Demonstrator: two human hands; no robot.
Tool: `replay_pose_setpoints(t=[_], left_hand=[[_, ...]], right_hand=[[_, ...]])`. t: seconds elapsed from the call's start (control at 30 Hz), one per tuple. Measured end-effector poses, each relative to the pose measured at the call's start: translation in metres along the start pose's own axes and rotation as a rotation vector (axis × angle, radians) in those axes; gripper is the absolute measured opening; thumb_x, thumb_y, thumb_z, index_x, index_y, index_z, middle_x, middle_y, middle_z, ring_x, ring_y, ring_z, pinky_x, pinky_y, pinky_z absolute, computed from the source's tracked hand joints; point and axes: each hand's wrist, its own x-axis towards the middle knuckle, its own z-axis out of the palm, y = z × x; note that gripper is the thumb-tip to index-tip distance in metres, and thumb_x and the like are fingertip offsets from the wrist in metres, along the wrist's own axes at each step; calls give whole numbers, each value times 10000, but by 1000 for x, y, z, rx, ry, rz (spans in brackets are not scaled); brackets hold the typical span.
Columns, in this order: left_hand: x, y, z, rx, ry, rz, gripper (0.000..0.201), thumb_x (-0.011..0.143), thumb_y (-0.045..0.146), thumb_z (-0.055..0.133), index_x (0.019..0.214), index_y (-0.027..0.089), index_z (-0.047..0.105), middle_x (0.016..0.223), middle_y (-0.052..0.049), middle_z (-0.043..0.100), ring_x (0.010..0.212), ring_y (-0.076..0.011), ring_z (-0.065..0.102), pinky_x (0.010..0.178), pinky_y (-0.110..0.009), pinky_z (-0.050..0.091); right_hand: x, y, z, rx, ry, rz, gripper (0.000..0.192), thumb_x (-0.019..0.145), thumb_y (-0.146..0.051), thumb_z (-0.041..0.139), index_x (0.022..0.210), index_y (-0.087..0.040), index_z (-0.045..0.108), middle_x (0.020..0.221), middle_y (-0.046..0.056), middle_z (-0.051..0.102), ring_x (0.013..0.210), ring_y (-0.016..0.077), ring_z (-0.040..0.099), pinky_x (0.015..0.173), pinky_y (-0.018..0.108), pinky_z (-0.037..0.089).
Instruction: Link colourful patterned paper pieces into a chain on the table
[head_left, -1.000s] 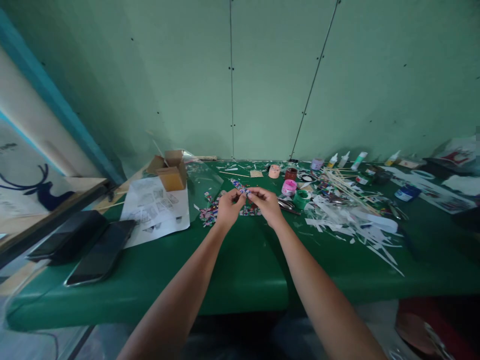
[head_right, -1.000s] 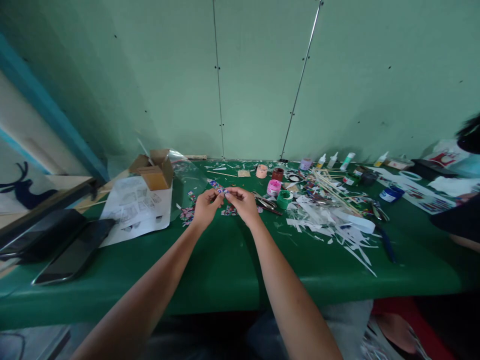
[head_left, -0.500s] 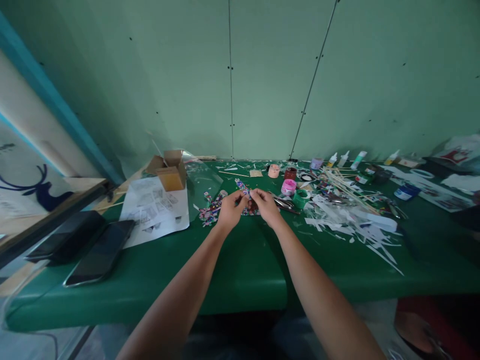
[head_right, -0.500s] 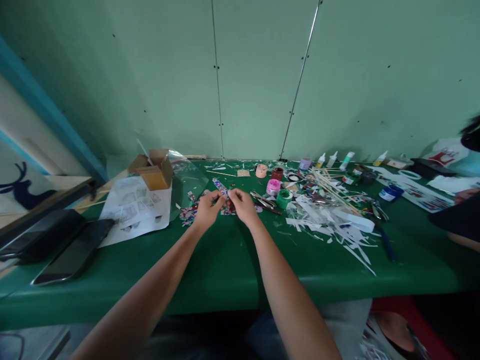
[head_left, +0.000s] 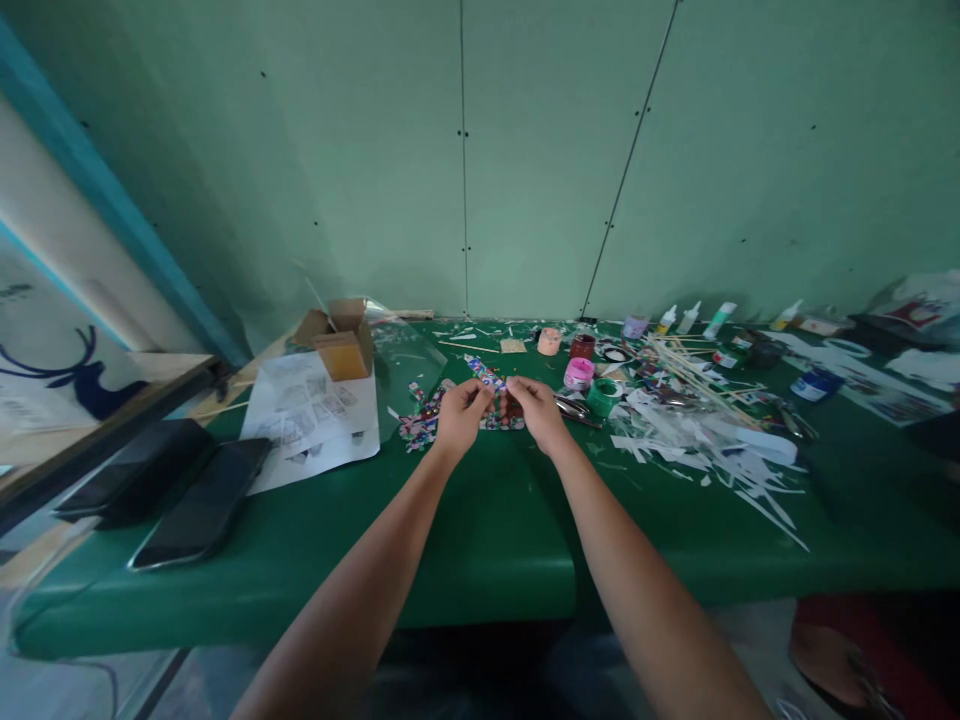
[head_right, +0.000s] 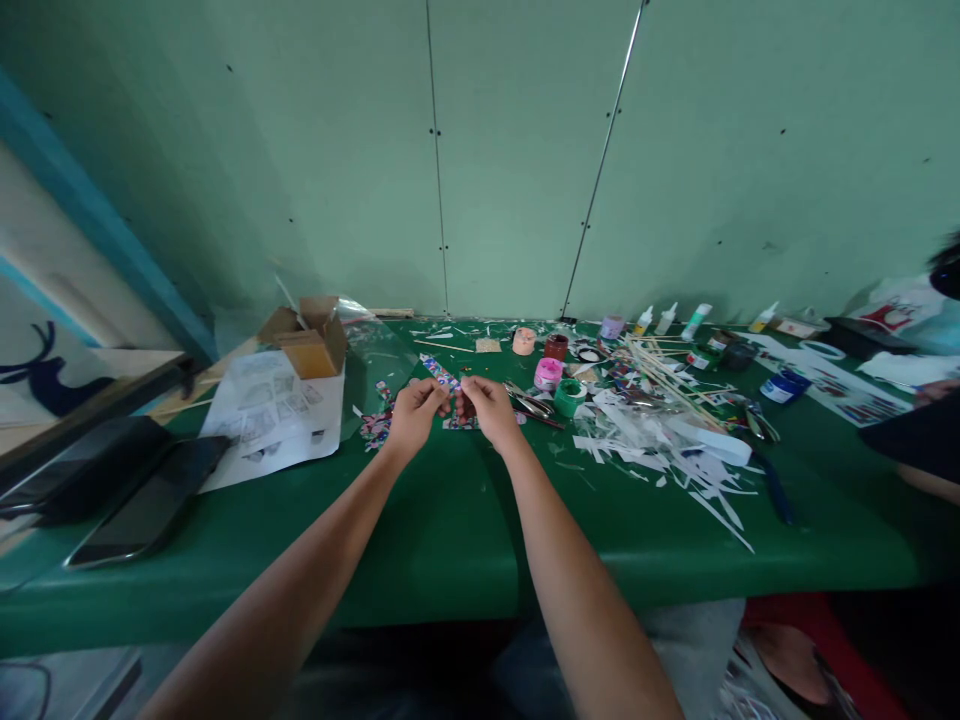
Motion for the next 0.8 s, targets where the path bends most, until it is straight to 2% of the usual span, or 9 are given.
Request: replay_pose_setpoints(t=[0.17, 0.3, 0.4, 0.5, 0.67, 0.8], left_hand=[[0, -3, -1, 97, 33, 20, 271, 819, 324, 530, 601, 162, 529, 545, 18, 529, 524, -98, 469, 549, -228, 366], [2, -6, -2, 120, 73, 1, 278, 818, 324, 523, 591, 165, 534, 520, 22, 514, 501, -99, 461, 525, -226, 353], [2, -6, -2, 131, 95, 2, 282, 819, 319, 514, 580, 168, 528, 503, 25, 495, 494, -100, 453, 513, -223, 341], [2, -6, -2, 150, 93, 15, 271, 817, 301, 510, 581, 169, 529, 506, 26, 493, 498, -99, 452, 515, -222, 337], [2, -6, -2, 148, 93, 4, 261, 817, 308, 510, 597, 170, 528, 519, 27, 507, 493, -100, 462, 521, -223, 348], [3, -6, -2, 164, 114, 1, 246, 814, 314, 518, 614, 171, 523, 534, 28, 520, 487, -98, 462, 521, -223, 348]], right_hand=[[1, 0, 0, -140, 13, -111, 304, 766, -500, 606, 798, -197, 613, 615, -11, 558, 531, 133, 517, 506, 256, 428], [3, 5, 1, -262, 110, -294, 297, 764, -381, 627, 1004, -208, 604, 805, 25, 617, 674, 151, 570, 594, 261, 454], [2, 6, -1, -425, 92, -395, 207, 811, -326, 575, 976, -220, 638, 889, 52, 626, 790, 174, 590, 675, 275, 466], [-1, 4, -4, -543, 68, -463, 179, 831, -281, 544, 962, -229, 654, 907, 58, 621, 825, 183, 591, 711, 284, 462], [-3, 2, -3, -602, 85, -452, 114, 825, -261, 529, 815, -216, 633, 826, 44, 613, 731, 164, 570, 662, 268, 450], [-5, 1, 0, -586, 156, -454, 147, 842, -275, 499, 864, -207, 627, 796, 34, 619, 663, 148, 561, 623, 256, 448]])
